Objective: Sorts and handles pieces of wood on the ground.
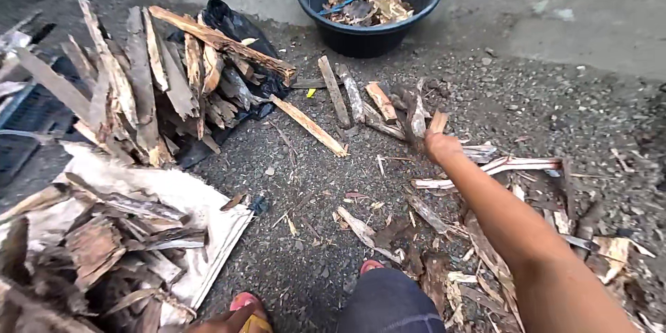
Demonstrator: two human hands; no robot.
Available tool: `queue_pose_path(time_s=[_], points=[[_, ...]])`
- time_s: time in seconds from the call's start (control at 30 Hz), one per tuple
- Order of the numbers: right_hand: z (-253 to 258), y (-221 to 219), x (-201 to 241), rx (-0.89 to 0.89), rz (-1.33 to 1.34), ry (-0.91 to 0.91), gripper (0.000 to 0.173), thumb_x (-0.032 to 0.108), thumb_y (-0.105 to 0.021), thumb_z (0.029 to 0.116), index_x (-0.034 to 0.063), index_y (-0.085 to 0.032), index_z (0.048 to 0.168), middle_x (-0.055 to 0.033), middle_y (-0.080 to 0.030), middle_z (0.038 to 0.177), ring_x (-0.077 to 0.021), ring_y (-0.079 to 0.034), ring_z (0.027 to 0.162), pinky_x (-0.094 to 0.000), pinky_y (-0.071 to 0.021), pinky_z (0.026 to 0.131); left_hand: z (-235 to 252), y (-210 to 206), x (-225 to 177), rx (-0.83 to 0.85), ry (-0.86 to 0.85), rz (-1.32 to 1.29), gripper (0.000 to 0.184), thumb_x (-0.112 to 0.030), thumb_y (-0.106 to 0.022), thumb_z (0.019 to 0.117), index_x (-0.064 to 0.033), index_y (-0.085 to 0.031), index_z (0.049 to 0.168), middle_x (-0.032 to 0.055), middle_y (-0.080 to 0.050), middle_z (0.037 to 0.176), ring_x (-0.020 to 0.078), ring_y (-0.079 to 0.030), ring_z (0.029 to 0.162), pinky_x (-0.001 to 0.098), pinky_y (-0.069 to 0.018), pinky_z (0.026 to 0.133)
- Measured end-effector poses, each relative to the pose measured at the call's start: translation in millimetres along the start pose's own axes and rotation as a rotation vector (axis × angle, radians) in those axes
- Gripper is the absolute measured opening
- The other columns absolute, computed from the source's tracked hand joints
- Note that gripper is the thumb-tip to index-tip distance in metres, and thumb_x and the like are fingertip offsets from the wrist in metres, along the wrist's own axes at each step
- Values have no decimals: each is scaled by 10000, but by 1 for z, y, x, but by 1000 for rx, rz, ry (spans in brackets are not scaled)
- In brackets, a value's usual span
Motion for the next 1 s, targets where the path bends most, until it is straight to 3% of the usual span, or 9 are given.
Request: queue_pose_path(time_s=[0.1, 0.2, 0.3, 0.43, 0.53, 0.6, 0.77, 0.87, 1.0], points=[[-29, 7, -18, 8, -23, 97, 412, 162, -565, 1035, 15, -528, 1419, -339, -640, 1256, -560, -626, 1157, -752, -482, 904, -6, 2, -8, -28, -50, 10, 538, -330, -587, 1062, -63, -498, 1521, 286, -636, 1351, 511, -644, 1191, 691, -479, 1010], [-83, 1, -24, 44, -73, 133, 375, 141, -563, 1032, 20, -562, 1387, -316, -656, 1246, -537, -634, 1157, -729, -488, 907, -13, 4, -17, -50, -91, -3, 544, -316, -585, 1064, -54, -483, 1530, 283, -627, 1363, 499, -636, 1210, 681, -474, 1020], [-159, -17, -30, 192, -179, 142, 454, 131, -506, 1058, 11, -437, 1491, -351, -622, 1280, -560, -606, 1195, -716, -469, 956, -17, 4, -17, -59, -98, 3, 557, -332, -586, 1063, -68, -475, 1541, 285, -635, 1348, 498, -633, 1213, 683, -470, 1022], [-228, -42, -63, 269, -195, 158, 577, 190, -484, 1076, 122, -312, 1622, -354, -656, 1214, -565, -638, 1129, -712, -488, 928, -11, -3, -8, -72, -111, 15, 563, -360, -602, 1053, -116, -482, 1546, 269, -648, 1337, 489, -643, 1199, 685, -474, 1010], [-257, -55, -76, 283, -145, 165, 603, 212, -501, 1079, 187, -291, 1644, -326, -681, 1190, -537, -657, 1112, -689, -493, 936, -10, -5, -3, -61, -109, 24, 559, -358, -592, 1058, -121, -477, 1551, 261, -634, 1369, 480, -630, 1230, 681, -460, 1032], [-265, -71, -82, 245, -17, 124, 589, 240, -507, 1084, 174, -312, 1636, -326, -688, 1168, -535, -668, 1088, -690, -503, 931, -15, -2, 1, -76, -100, 19, 557, -357, -589, 1060, -119, -476, 1551, 260, -625, 1384, 480, -624, 1239, 679, -448, 1046], [-235, -98, -56, -8, 259, -1, 587, 195, -522, 1067, 97, -336, 1616, -337, -704, 1080, -544, -690, 1006, -698, -516, 886, -21, -5, 0, -57, -111, 7, 528, -322, -587, 1063, -86, -497, 1527, 269, -634, 1360, 485, -630, 1224, 679, -457, 1033], [-176, -59, -1, -8, 273, 36, 566, 204, -469, 1088, 105, -309, 1622, -337, -677, 1172, -531, -666, 1092, -684, -502, 927, -21, -4, 3, -24, -117, 6, 526, -318, -577, 1070, -97, -485, 1538, 261, -621, 1388, 477, -621, 1245, 668, -450, 1048], [-57, 5, 73, -91, 372, 103, 478, 181, -506, 1065, 53, -459, 1523, -365, -619, 1285, -567, -605, 1188, -744, -461, 954, -23, 8, 13, -77, -105, -48, 528, -325, -582, 1066, -85, -496, 1528, 262, -637, 1365, 485, -637, 1216, 686, -448, 1039]])
Point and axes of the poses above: each hand's wrist, its own z-axis towards the middle knuckle, its own y-axis out of the back of the hand, x = y × z, the point moved 10 cm from there along z, towards the middle knuckle
